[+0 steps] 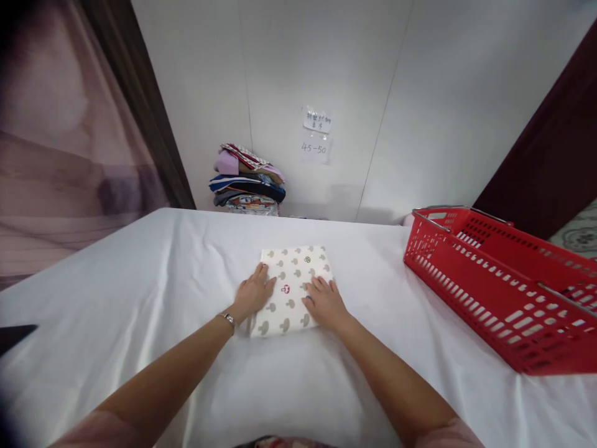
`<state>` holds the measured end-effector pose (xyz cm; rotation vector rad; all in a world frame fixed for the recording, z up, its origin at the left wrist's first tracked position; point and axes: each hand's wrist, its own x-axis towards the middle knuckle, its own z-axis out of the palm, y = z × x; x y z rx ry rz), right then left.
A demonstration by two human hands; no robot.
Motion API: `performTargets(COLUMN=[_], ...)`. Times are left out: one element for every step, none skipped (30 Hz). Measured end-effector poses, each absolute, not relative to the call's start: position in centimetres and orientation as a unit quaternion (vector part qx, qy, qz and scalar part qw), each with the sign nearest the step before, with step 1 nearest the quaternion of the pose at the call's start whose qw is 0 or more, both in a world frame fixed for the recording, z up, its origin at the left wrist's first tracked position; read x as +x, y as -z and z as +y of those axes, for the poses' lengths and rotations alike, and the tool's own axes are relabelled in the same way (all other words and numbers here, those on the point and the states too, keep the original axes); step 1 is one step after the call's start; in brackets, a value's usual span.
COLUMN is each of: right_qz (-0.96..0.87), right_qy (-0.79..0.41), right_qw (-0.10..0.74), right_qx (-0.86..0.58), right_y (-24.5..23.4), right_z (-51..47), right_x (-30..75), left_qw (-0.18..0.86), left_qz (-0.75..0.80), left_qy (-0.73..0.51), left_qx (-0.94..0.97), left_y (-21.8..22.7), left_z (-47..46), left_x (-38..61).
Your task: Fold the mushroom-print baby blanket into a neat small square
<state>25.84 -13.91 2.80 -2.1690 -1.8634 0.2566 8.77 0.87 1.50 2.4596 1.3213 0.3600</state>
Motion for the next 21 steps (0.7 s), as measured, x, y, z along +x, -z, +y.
performTargets(right_qz=[-0.644, -0.64, -0.629, -0.609, -0.579, -0.541, -0.5, -0.461, -0.427, -0.4, -0.383, -0.374, -0.368, -0.366, -0.364, -0.363, -0.363, -0.362, -0.362, -0.361, -0.359], right_qy=[-0.083, -0.079, -0.078, -0.082, -0.091, -0.106, -0.124, -0.144, -0.164, -0.182, -0.197, -0.207, -0.212, -0.214, -0.213, -0.21, -0.207, -0.206, -0.206, -0.208, -0.21], right_qw=[0.146, 0.164, 0.188, 0.218, 0.254, 0.293, 0.333, 0.37, 0.402, 0.427, 0.445, 0.458, 0.467, 0.472, 0.475, 0.477, 0.48, 0.482, 0.483, 0.483, 0.483], right_qx=[-0.747, -0.746, -0.75, -0.758, -0.77, -0.781, -0.79, -0.794, -0.793, -0.79, -0.785, -0.78, -0.776, -0.773, -0.772, -0.772, -0.771, -0.771, -0.77, -0.77, -0.77], right_y=[-2.7, -2.5, -2.2, -1.8, -1.3, -0.9, -0.4, 0.0, 0.4, 0.6, 0.7, 0.8, 0.8, 0.7, 0.6, 0.5, 0.4, 0.3, 0.2, 0.1, 0.0], right_z=[-14.5, -15.2, -15.8, -16.5, -17.0, -17.5, -17.8, -18.0, -18.1, -18.1, -18.1, -18.1, -18.1, -18.1, -18.1, -18.1, -18.1, -18.2, -18.3, -18.3, -18.4], right_x=[25.9, 26.0, 26.2, 26.5, 26.8, 27.2, 27.6, 27.9, 28.2, 28.4, 28.6, 28.6, 28.6, 28.5, 28.4, 28.3, 28.1, 28.0, 27.9, 27.8, 27.7], left_qw=[0.17, 0.175, 0.18, 0.187, 0.199, 0.218, 0.242, 0.267, 0.288, 0.305, 0.315, 0.321, 0.325, 0.332, 0.34, 0.347, 0.352, 0.356, 0.358, 0.358, 0.356], left_qz=[0.462, 0.461, 0.46, 0.462, 0.468, 0.479, 0.495, 0.512, 0.528, 0.539, 0.547, 0.55, 0.551, 0.55, 0.548, 0.546, 0.545, 0.544, 0.544, 0.542, 0.539], left_qy=[-0.133, -0.144, -0.156, -0.167, -0.177, -0.183, -0.186, -0.188, -0.192, -0.197, -0.202, -0.206, -0.207, -0.204, -0.201, -0.198, -0.196, -0.196, -0.197, -0.2, -0.204], left_qx=[0.86, 0.858, 0.855, 0.85, 0.842, 0.83, 0.814, 0.794, 0.775, 0.76, 0.749, 0.743, 0.74, 0.738, 0.737, 0.736, 0.735, 0.734, 0.733, 0.734, 0.736], left_y=[-1.6, -1.8, -1.8, -1.9, -1.9, -1.9, -2.0, -2.0, -2.0, -2.1, -2.2, -2.2, -2.3, -2.3, -2.4, -2.4, -2.4, -2.4, -2.4, -2.4, -2.4], left_z=[0.8, 0.7, 0.6, 0.5, 0.3, 0.1, -0.2, -0.5, -0.9, -1.4, -2.0, -2.5, -3.1, -3.7, -4.2, -4.7, -5.1, -5.4, -5.6, -5.8, -5.9], left_x=[8.5, 8.1, 7.7, 7.2, 6.7, 6.2, 5.7, 5.2, 4.8, 4.4, 4.1, 3.8, 3.6, 3.4, 3.3, 3.2, 3.2, 3.2, 3.3, 3.3, 3.4])
